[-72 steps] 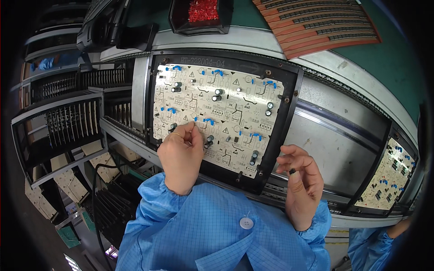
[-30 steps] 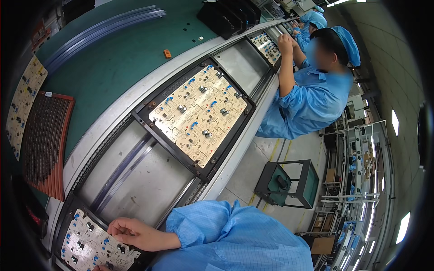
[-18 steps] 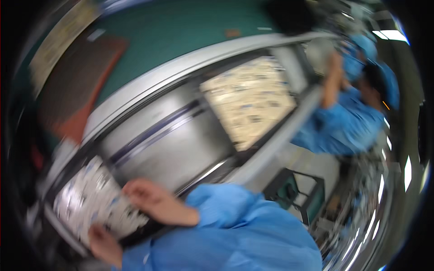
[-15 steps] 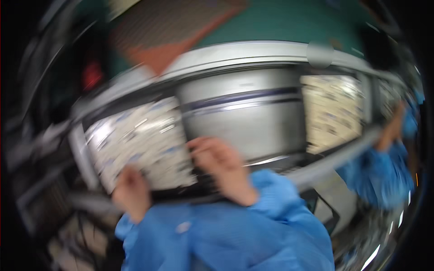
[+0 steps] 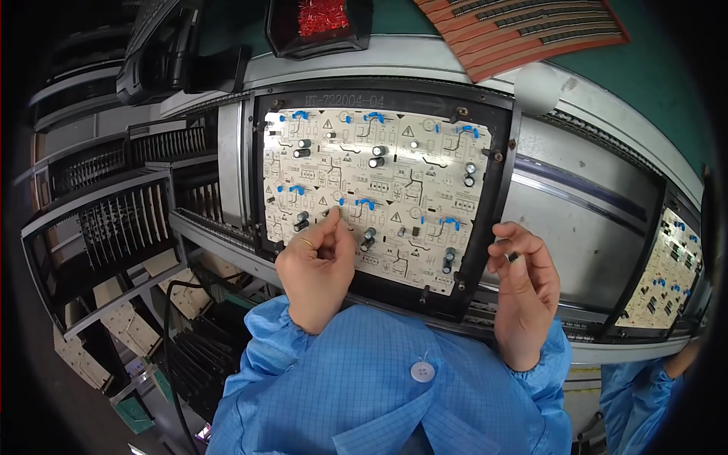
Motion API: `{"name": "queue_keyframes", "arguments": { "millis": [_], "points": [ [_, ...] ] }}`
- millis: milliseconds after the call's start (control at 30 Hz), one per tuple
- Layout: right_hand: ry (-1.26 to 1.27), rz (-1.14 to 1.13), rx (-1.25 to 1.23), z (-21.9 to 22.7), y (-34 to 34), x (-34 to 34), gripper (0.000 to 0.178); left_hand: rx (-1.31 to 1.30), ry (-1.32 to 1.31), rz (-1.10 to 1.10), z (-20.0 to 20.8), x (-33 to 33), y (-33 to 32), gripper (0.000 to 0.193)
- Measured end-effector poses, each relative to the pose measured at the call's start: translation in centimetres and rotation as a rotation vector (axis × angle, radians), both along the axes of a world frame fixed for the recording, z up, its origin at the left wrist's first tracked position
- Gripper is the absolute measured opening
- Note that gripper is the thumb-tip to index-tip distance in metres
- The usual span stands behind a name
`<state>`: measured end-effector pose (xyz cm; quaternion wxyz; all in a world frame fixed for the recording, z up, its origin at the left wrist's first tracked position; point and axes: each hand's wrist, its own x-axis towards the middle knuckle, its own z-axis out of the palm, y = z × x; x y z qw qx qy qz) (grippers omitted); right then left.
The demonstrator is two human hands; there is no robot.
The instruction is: The person places a carrier jig onto an assembly line track, takes a circuit board from a rack, and mounts it into the jig. They then insert electronic components into the circuit board by hand.
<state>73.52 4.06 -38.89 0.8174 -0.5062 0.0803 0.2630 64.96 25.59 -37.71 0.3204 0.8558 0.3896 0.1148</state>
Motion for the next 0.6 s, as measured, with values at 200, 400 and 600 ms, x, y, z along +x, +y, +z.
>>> {"name": "queue_keyframes", "arguments": {
  "millis": [200, 400, 600],
  "points": [
    [0.101, -0.025, 0.077, -0.4, -0.4, -0.1, 0.015, 0.018, 0.035, 0.042, 0.2, 0.5, 0.2, 0.017],
    [0.167, 0.088, 0.247, -1.2, -0.8, 0.3, 0.014, 0.207, 0.154, 0.077, 0.0, 1.7, 0.0, 0.015],
    [0.201, 0.13, 0.362, -1.8, -2.2, 0.2, 0.017, 0.362, 0.25, 0.047, -0.2, 2.6, -1.2, 0.011]
  ]
}}
